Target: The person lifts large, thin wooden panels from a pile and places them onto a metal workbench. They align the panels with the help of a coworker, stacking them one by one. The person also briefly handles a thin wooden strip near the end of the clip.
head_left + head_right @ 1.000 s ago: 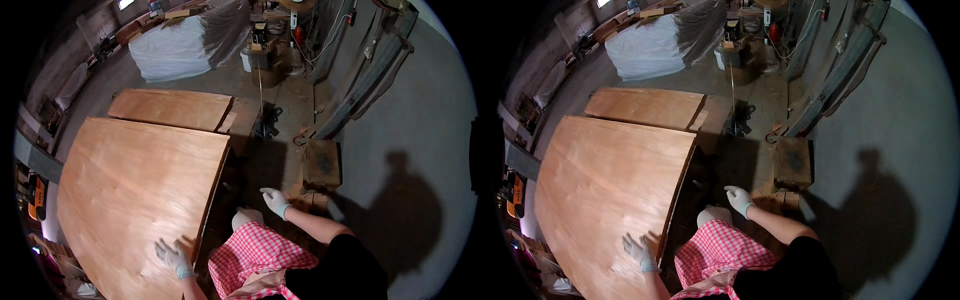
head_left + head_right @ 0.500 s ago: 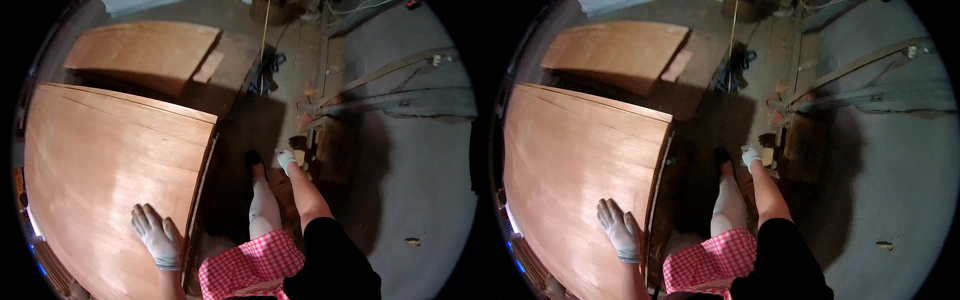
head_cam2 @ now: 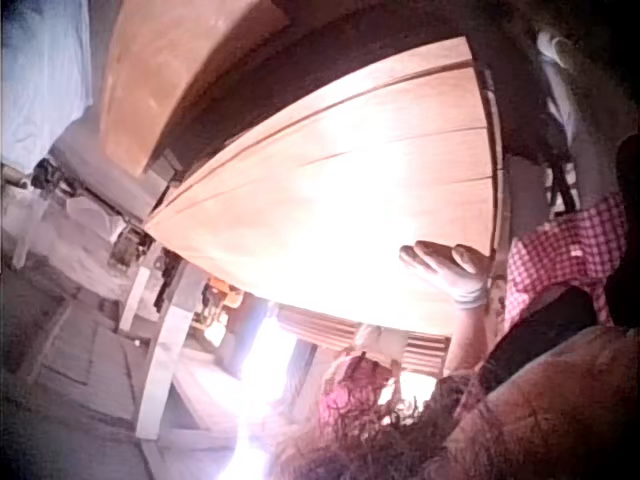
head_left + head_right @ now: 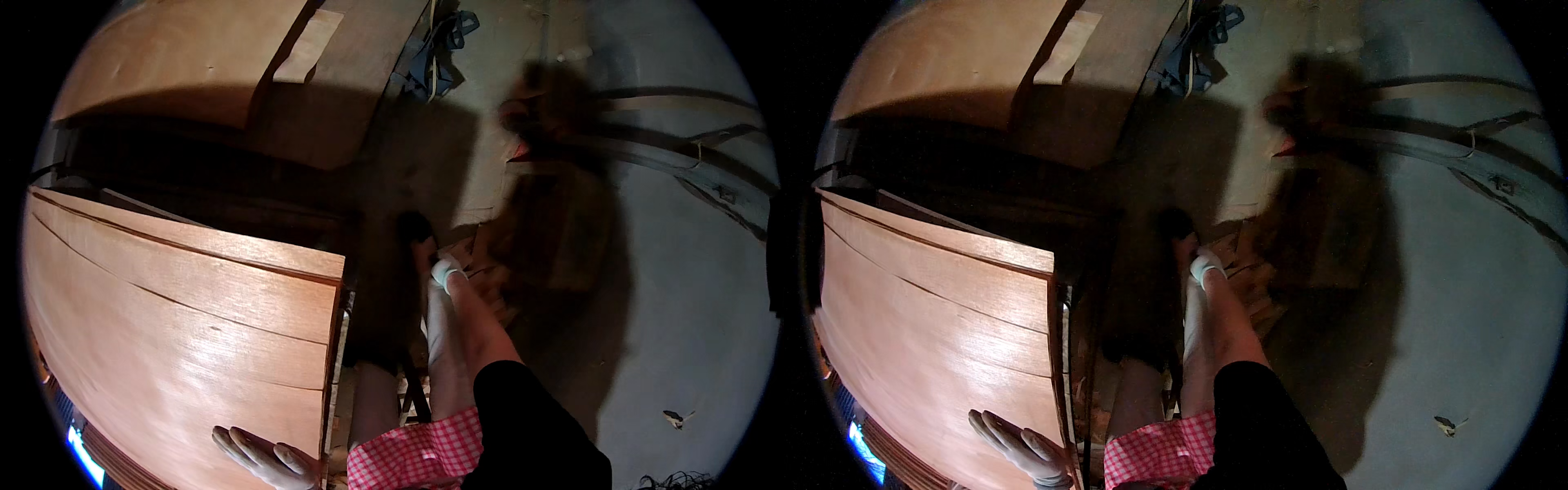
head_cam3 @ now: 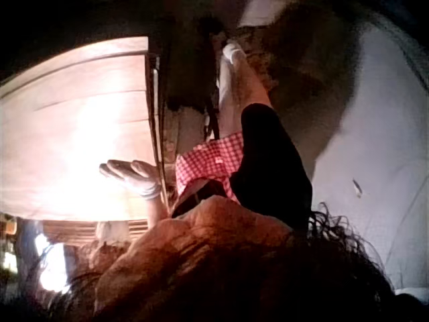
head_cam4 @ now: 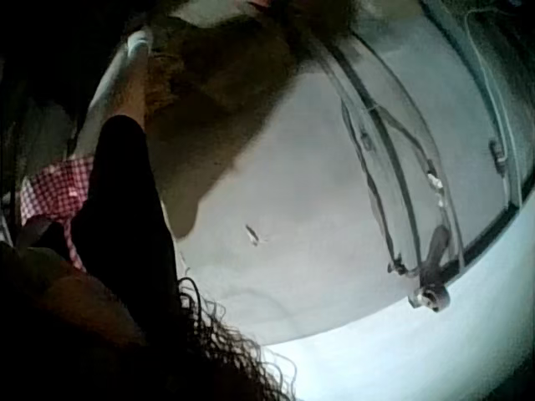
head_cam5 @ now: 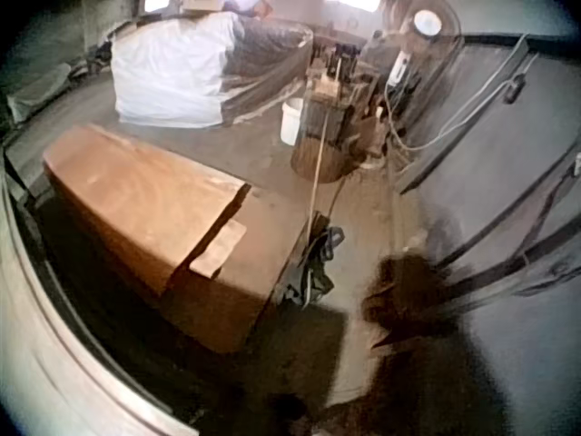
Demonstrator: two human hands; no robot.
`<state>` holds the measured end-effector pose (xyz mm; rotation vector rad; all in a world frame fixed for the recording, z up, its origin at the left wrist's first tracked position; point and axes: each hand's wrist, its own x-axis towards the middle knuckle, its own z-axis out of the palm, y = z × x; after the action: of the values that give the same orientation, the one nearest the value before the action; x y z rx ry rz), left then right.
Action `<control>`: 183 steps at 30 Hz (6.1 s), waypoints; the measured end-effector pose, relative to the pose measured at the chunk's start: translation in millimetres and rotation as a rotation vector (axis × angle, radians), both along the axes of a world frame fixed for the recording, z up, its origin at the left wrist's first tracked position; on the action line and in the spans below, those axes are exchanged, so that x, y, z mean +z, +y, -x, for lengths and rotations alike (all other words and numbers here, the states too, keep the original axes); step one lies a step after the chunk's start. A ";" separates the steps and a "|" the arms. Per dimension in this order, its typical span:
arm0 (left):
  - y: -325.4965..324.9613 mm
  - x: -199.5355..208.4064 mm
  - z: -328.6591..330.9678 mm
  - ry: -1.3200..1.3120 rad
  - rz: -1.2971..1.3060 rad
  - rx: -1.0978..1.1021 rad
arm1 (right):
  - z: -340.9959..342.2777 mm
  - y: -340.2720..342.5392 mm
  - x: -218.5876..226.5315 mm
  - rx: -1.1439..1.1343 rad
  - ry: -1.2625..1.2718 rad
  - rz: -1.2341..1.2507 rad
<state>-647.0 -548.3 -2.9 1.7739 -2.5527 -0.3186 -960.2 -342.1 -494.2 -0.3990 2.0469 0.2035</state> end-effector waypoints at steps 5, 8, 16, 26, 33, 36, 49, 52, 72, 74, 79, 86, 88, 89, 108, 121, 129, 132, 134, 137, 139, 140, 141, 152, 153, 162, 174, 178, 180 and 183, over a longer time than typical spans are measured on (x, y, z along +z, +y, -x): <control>4.9 2.0 -8.8 -0.143 0.041 -0.022 | 13.6 -44.5 48.5 0.180 -0.188 -0.112; 6.1 -2.9 7.3 -0.100 0.060 0.089 | -0.1 -12.8 18.3 0.560 -0.012 -0.046; 2.0 -2.2 -8.2 -0.124 0.060 -0.056 | 19.3 -47.9 57.5 0.199 -0.173 -0.080; 3.8 -6.2 -8.3 -0.103 0.105 -0.048 | 11.4 -92.8 90.8 0.133 -0.138 -0.002; -8.0 -4.0 5.8 -0.054 0.116 -0.113 | 20.4 -62.7 48.8 0.377 -0.324 -0.289; -1.2 9.0 -2.3 -0.115 0.104 -0.093 | 26.0 -121.0 108.0 0.325 -0.370 -0.084; 29.8 -5.0 92.7 0.403 -0.563 -0.148 | 27.8 -38.0 30.0 0.184 -0.104 -0.014; 34.9 -13.7 103.7 0.418 -0.665 -0.119 | 44.1 -53.3 42.0 0.474 -0.331 -0.242; 55.6 -28.9 141.2 0.559 -0.878 -0.053 | 208.8 -257.3 93.1 -0.788 -0.088 0.901; 64.2 -29.0 138.0 0.571 -0.855 -0.031 | 173.3 -235.9 129.1 -0.583 -0.062 0.897; 82.7 -19.6 125.5 0.633 -0.806 -0.025 | 112.0 -199.3 253.6 -0.387 -0.065 0.971; 83.1 2.0 110.4 0.885 -0.589 -0.120 | 75.9 -174.0 311.0 -0.850 -0.381 1.081; 95.9 2.1 106.9 0.934 -0.446 -0.136 | 65.7 -172.5 324.1 -0.887 -0.403 1.098; 93.3 2.3 109.0 0.907 -0.213 -0.221 | 60.8 -171.4 332.8 -0.928 -0.415 1.108; 208.4 64.9 -27.6 1.501 -0.464 0.463 | -158.8 -10.6 502.7 -1.089 -0.926 1.030; 283.1 28.2 -164.6 1.259 -0.644 0.512 | -377.9 126.2 435.2 -0.650 -1.323 0.445; 365.6 110.8 -254.2 1.068 -0.282 0.537 | -385.5 150.3 470.9 0.357 -1.100 0.503; 403.4 102.6 -306.5 0.892 -0.102 0.525 | -388.7 147.7 526.8 0.824 -1.066 0.717; 429.8 79.1 -336.1 0.859 -0.133 0.531 | -392.1 136.9 570.1 0.981 -1.045 0.969; 456.4 80.1 -344.5 0.902 -0.230 0.546 | -408.4 118.9 600.9 1.368 -0.701 1.542; 465.3 80.6 -338.1 0.956 -0.212 0.496 | -424.0 114.0 593.8 1.598 -0.653 1.360; 471.2 86.3 -339.5 0.931 -0.225 0.544 | -444.4 111.2 589.8 1.713 -0.709 1.150; 474.8 87.8 -343.6 0.909 -0.237 0.598 | -464.6 109.4 587.5 1.680 -0.865 0.851; 466.7 133.3 -347.0 0.780 -0.407 0.527 | -448.9 103.4 629.5 1.689 -0.743 0.483; 468.7 132.6 -347.5 0.786 -0.399 0.518 | -444.6 101.1 629.8 1.700 -0.743 0.447; 483.3 116.6 -354.1 0.850 -0.462 0.570 | -436.1 90.7 643.0 1.704 -0.701 0.335; 494.3 131.8 -355.3 0.731 -0.515 0.794 | -414.9 88.1 632.8 1.491 -0.936 0.367; 506.8 116.6 -348.8 0.897 -0.458 0.875 | -394.2 90.4 627.3 1.312 -1.034 0.352; 512.6 115.1 -345.9 0.908 -0.426 0.913 | -387.2 91.9 634.1 1.263 -1.035 0.286; 515.9 131.8 -341.2 0.868 -0.425 0.957 | -375.6 95.9 644.6 1.169 -1.074 0.295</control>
<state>-305.8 -32.4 128.9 2.0599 -0.9730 -1.2516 -584.6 -246.1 150.4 -1.4847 0.6046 0.2877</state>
